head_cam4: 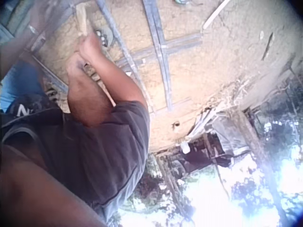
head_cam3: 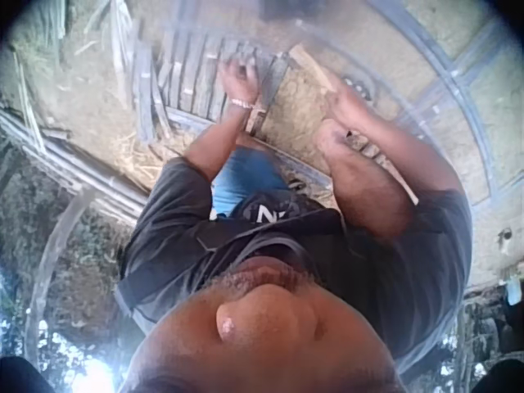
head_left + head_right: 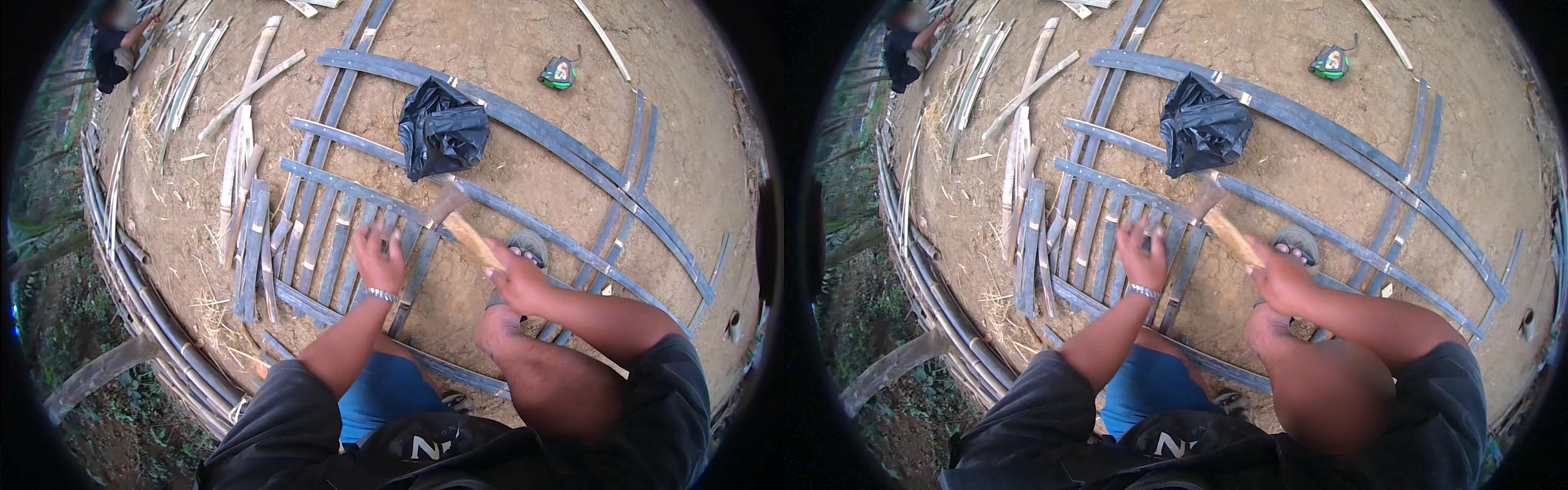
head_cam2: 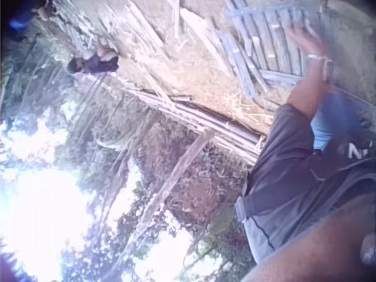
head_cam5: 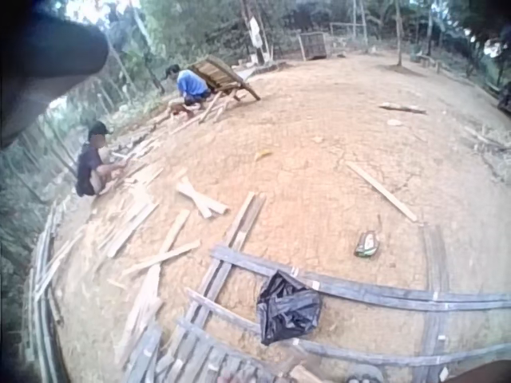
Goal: The person assembles a metal frame by hammering nails into intersecting metal strips. They repeatedly pick up nails from a black plastic bag and use a hammer to secure the strips together on the ground.
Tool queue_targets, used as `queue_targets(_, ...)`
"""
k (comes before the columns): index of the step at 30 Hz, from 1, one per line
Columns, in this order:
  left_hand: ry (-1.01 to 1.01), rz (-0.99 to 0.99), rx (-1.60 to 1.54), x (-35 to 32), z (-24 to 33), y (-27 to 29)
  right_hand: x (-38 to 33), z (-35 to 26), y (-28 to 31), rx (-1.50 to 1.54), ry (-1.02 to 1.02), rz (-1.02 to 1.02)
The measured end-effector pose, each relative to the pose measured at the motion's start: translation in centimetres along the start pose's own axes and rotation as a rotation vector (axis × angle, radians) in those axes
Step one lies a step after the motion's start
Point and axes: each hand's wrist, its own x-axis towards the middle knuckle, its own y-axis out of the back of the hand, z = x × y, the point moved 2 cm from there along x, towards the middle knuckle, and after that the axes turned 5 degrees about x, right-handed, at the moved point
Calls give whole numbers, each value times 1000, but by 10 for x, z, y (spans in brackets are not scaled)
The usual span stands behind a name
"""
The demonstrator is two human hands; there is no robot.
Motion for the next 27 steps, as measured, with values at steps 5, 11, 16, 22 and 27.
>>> queue_targets(5, -353, 74, -309, 131, 61, -10, -56, -4, 56, 36, -205, 38)
queue_targets(11, -223, -469, 92, 202, 101, -72, -135, -20, 84, 141, -371, 201)
queue_targets(16, -181, -485, 214, 208, 90, -104, -147, 2, 69, 364, -371, 365)
queue_targets(22, -116, -590, 160, 214, 104, -98, -138, 0, 74, 422, -353, 334)
queue_targets(27, -413, -376, -1, 225, 86, -96, -134, 0, 76, 480, -278, 315)
